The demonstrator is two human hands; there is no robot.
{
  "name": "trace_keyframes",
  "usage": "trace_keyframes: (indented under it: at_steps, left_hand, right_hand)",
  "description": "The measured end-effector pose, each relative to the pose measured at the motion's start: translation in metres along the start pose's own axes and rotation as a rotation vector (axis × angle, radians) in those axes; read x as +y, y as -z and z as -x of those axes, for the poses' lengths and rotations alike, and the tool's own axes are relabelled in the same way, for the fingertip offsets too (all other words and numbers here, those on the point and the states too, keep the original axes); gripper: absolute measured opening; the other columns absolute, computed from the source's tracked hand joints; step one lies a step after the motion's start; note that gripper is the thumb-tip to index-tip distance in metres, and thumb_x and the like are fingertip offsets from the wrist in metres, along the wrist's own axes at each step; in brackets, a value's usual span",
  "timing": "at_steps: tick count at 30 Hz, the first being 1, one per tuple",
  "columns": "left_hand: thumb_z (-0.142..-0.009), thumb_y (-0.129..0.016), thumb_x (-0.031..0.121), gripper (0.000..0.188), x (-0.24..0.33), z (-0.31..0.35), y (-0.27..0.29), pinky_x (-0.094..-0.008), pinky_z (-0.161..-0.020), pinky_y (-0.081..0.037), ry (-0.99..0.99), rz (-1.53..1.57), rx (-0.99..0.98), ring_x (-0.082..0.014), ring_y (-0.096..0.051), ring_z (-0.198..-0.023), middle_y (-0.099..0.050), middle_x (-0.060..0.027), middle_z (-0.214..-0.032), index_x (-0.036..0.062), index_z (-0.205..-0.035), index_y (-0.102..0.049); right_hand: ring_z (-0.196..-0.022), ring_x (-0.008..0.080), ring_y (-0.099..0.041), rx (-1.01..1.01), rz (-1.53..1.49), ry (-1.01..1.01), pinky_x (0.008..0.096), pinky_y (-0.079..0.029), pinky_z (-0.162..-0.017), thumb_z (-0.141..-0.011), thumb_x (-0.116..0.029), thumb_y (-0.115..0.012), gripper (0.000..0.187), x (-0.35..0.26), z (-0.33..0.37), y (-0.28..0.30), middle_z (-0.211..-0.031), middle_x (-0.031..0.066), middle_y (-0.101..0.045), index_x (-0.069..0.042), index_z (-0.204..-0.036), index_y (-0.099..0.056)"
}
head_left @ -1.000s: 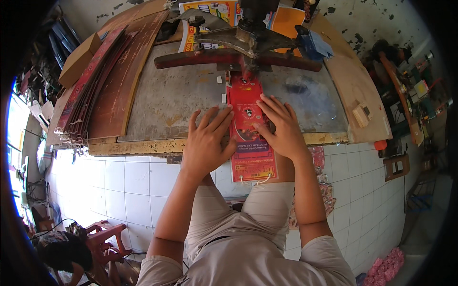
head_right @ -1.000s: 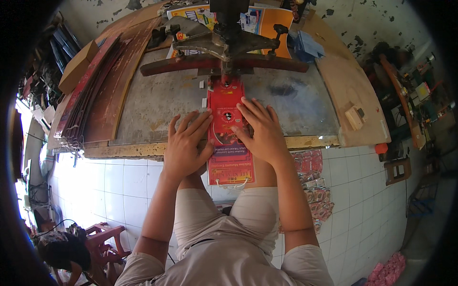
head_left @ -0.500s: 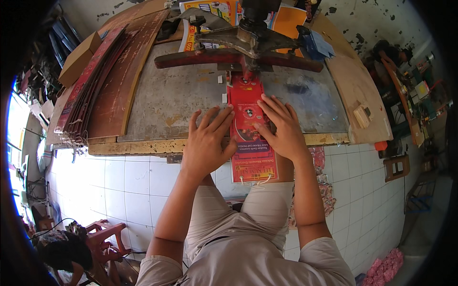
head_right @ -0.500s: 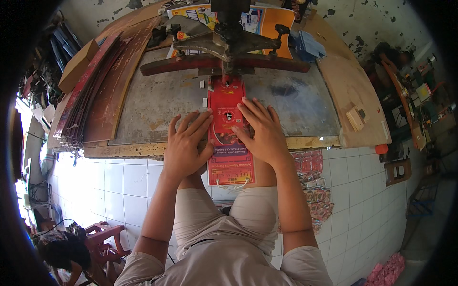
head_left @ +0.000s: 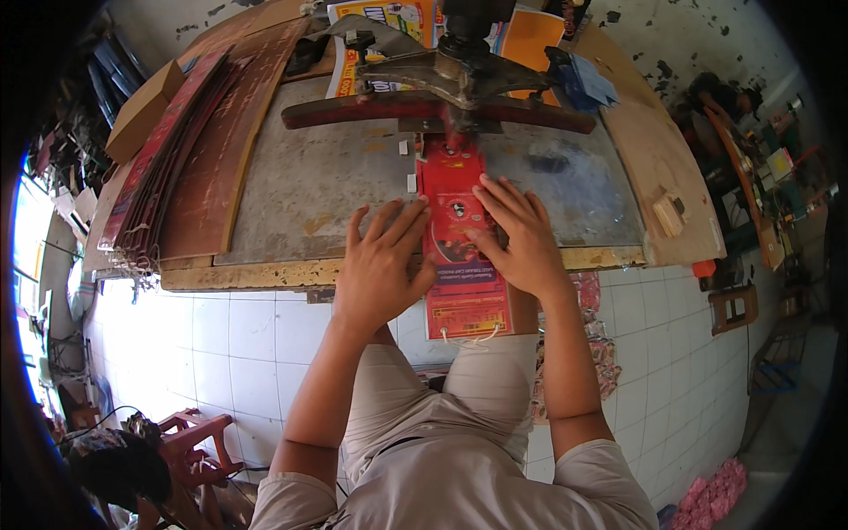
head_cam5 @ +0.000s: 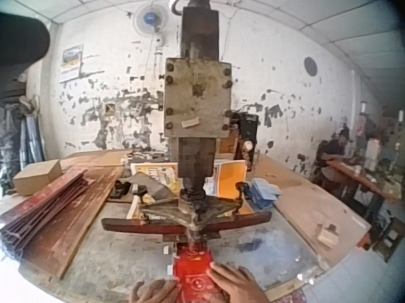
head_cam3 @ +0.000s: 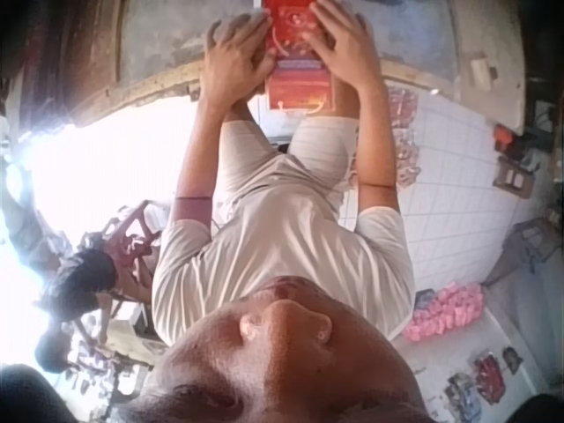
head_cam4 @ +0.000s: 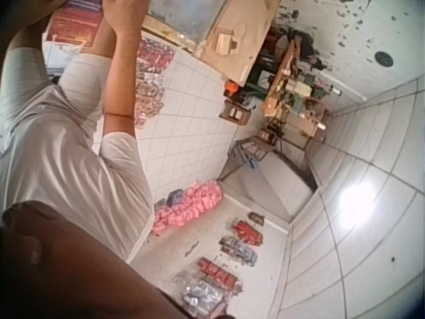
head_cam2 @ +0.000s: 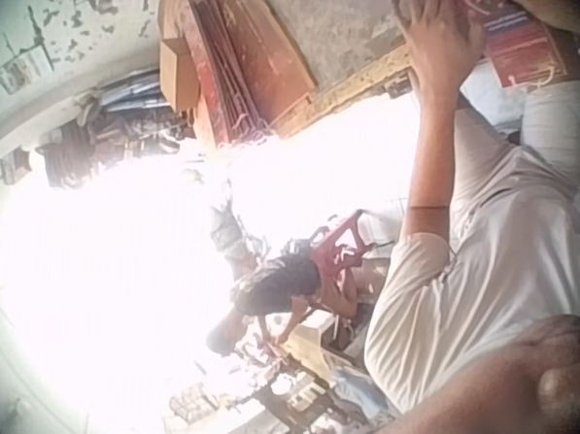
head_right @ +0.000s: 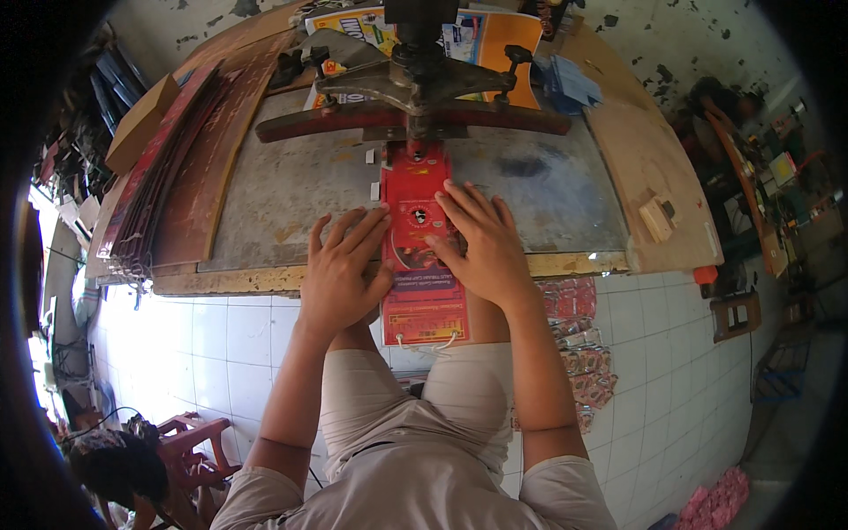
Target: The person places red packaging strips on a workbench and uses a wooden block to press them flat.
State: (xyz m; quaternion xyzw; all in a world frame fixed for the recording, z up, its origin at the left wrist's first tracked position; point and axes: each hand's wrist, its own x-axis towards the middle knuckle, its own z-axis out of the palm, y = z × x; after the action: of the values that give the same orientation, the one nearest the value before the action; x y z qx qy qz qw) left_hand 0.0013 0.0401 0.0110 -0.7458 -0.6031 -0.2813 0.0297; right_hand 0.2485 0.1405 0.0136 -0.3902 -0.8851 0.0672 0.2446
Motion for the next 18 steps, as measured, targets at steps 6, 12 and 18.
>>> trace_keyframes:
  at_steps: [6, 12, 18]
  left_hand:
    - [-0.097, -0.072, 0.031, 0.060, -0.0010, 0.0016, 0.0016, -0.0628, -0.134, -0.029, -0.001, -0.009, 0.006, -0.0306, -0.055, -0.154, -0.063, -0.0023, -0.166, 0.0093, -0.153, -0.070]
    - [-0.097, -0.074, 0.029, 0.060, -0.0004, 0.0008, 0.0003, -0.0621, -0.134, -0.029, -0.001, -0.006, 0.010, -0.0299, -0.056, -0.154, -0.064, -0.0023, -0.166, 0.0095, -0.153, -0.070]
    - [-0.097, -0.074, 0.028, 0.060, 0.0002, 0.0015, 0.0010, -0.0619, -0.134, -0.029, -0.003, -0.014, 0.010, -0.0293, -0.056, -0.153, -0.064, -0.0021, -0.166, 0.0100, -0.154, -0.069]
  right_hand:
    - [-0.164, 0.0338, -0.046, 0.003, -0.009, 0.008, 0.0597, -0.030, -0.135, -0.107, -0.045, -0.076, 0.068, -0.0007, -0.0010, -0.0019, -0.175, 0.0116, -0.053, -0.005, -0.160, -0.064]
    - [-0.164, 0.0332, -0.045, -0.001, -0.001, 0.002, 0.0588, -0.029, -0.136, -0.107, -0.045, -0.076, 0.068, 0.0006, -0.0005, -0.0023, -0.175, 0.0115, -0.053, -0.006, -0.161, -0.063]
    - [-0.164, 0.0327, -0.045, 0.000, -0.003, 0.002, 0.0585, -0.029, -0.136, -0.107, -0.046, -0.075, 0.068, 0.0009, 0.0004, -0.0028, -0.175, 0.0112, -0.053, -0.007, -0.161, -0.063]
